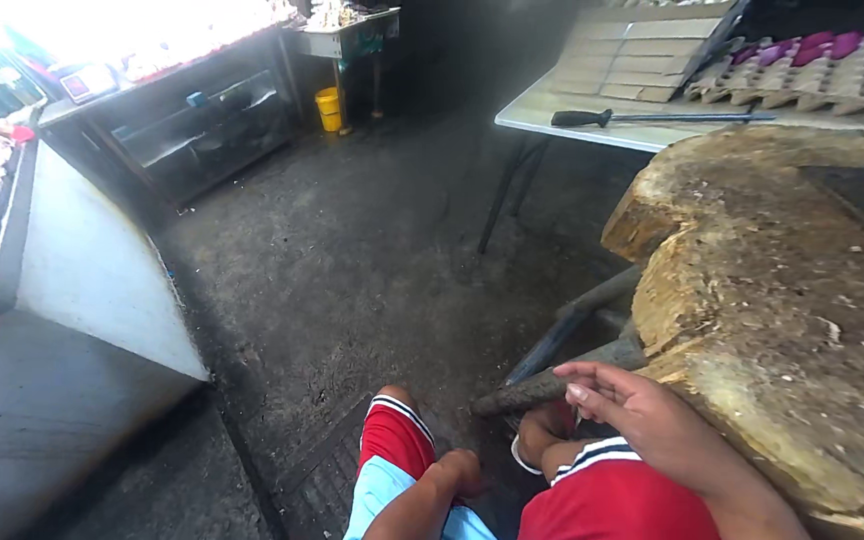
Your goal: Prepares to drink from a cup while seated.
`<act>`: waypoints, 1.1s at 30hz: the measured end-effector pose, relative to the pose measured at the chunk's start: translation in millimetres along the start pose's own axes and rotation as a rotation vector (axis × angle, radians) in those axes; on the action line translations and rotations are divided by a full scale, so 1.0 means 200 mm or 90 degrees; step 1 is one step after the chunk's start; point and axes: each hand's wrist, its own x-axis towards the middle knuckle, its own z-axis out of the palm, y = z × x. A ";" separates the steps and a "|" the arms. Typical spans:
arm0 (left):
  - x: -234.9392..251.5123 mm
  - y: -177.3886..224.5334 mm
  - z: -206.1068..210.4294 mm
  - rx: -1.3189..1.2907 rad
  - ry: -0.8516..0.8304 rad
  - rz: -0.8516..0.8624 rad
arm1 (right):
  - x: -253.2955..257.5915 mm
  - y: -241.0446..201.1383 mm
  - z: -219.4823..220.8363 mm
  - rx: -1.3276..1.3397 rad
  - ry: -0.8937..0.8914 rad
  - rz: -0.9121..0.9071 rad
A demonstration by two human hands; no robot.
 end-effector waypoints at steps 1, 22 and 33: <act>0.00 -0.01 -0.02 -0.019 0.008 -0.006 | 0.00 0.00 0.00 -0.002 0.002 0.001; -0.01 0.04 -0.01 -0.022 0.054 0.009 | -0.02 -0.01 -0.01 0.011 0.003 0.003; -0.03 0.14 0.01 0.003 -0.010 0.018 | -0.03 -0.03 -0.02 0.022 -0.008 0.018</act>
